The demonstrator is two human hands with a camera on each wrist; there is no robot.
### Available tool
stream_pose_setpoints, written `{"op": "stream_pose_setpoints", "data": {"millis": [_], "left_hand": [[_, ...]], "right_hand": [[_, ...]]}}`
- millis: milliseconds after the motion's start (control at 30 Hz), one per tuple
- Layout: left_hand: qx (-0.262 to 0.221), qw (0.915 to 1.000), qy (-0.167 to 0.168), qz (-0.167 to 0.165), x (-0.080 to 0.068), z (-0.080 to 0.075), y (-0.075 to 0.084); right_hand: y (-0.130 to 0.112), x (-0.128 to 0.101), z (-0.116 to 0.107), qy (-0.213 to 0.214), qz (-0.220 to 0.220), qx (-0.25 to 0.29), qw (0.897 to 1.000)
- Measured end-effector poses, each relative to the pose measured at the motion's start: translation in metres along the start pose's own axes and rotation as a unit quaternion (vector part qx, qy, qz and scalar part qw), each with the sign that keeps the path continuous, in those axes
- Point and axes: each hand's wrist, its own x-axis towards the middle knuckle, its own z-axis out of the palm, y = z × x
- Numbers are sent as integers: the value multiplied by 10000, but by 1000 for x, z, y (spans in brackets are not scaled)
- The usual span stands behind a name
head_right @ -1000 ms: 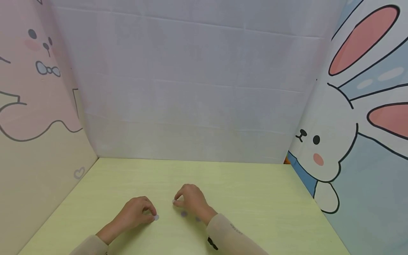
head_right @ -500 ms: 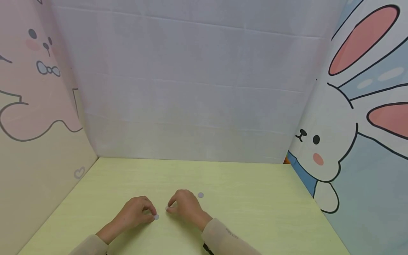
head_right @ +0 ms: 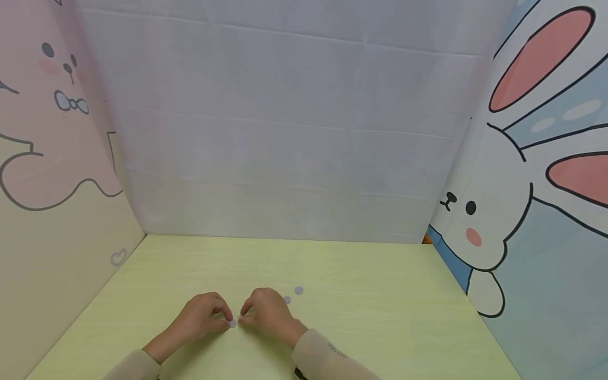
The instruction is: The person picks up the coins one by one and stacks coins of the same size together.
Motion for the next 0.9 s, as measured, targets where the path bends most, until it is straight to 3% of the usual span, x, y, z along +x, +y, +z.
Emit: {"op": "stream_pose_setpoints", "data": {"millis": [900], "left_hand": [[48,9999,47,-87,1,0,2]], "right_hand": [[-14,3,10,58,91,-147,9998]]}}
